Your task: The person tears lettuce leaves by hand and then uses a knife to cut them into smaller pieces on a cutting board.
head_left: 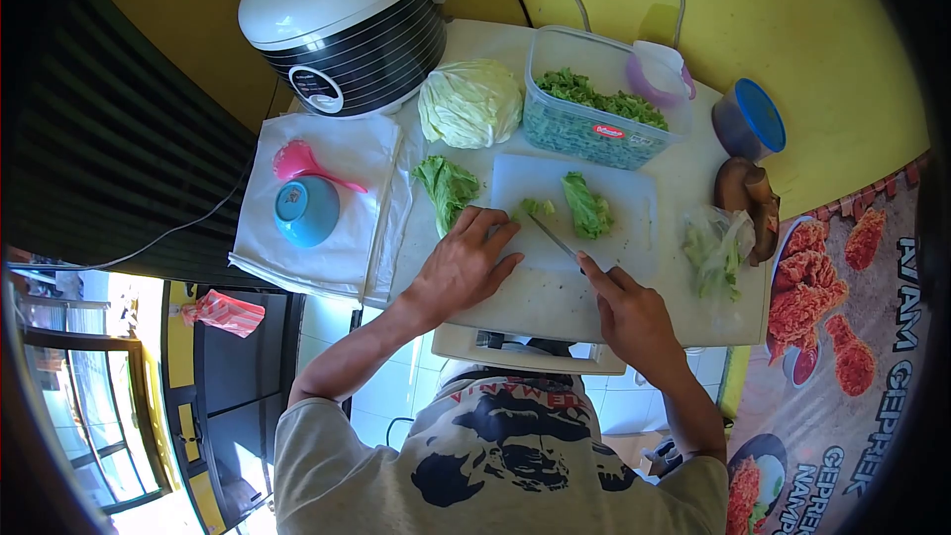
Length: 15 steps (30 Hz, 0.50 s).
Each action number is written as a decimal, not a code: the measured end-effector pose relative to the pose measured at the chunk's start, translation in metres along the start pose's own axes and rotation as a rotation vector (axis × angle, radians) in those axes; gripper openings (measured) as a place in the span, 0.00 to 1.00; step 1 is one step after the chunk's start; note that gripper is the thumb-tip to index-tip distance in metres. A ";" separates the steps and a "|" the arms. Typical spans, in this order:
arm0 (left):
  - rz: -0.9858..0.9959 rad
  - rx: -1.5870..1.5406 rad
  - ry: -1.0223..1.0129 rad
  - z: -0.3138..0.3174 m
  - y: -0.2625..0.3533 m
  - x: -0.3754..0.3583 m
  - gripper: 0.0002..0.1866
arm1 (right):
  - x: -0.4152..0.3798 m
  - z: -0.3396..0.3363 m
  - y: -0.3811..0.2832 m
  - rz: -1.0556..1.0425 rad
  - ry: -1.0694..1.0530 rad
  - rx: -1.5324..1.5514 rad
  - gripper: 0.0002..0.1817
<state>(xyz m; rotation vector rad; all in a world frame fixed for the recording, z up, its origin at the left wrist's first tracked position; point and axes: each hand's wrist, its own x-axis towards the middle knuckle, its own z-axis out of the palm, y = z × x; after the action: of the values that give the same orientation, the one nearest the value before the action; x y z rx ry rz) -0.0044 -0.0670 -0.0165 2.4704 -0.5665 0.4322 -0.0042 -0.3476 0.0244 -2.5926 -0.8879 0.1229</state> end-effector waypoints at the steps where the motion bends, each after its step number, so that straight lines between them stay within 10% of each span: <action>1: 0.008 -0.008 0.004 0.000 -0.001 0.001 0.19 | -0.003 0.001 0.002 0.002 0.025 0.039 0.34; 15: -0.126 -0.123 0.070 0.011 -0.008 0.043 0.13 | -0.002 0.011 0.000 0.062 0.081 0.133 0.33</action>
<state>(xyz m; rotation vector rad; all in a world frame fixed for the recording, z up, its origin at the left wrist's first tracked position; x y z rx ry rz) 0.0384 -0.0804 -0.0110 2.3477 -0.3948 0.4192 -0.0084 -0.3454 0.0144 -2.4833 -0.7458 0.0900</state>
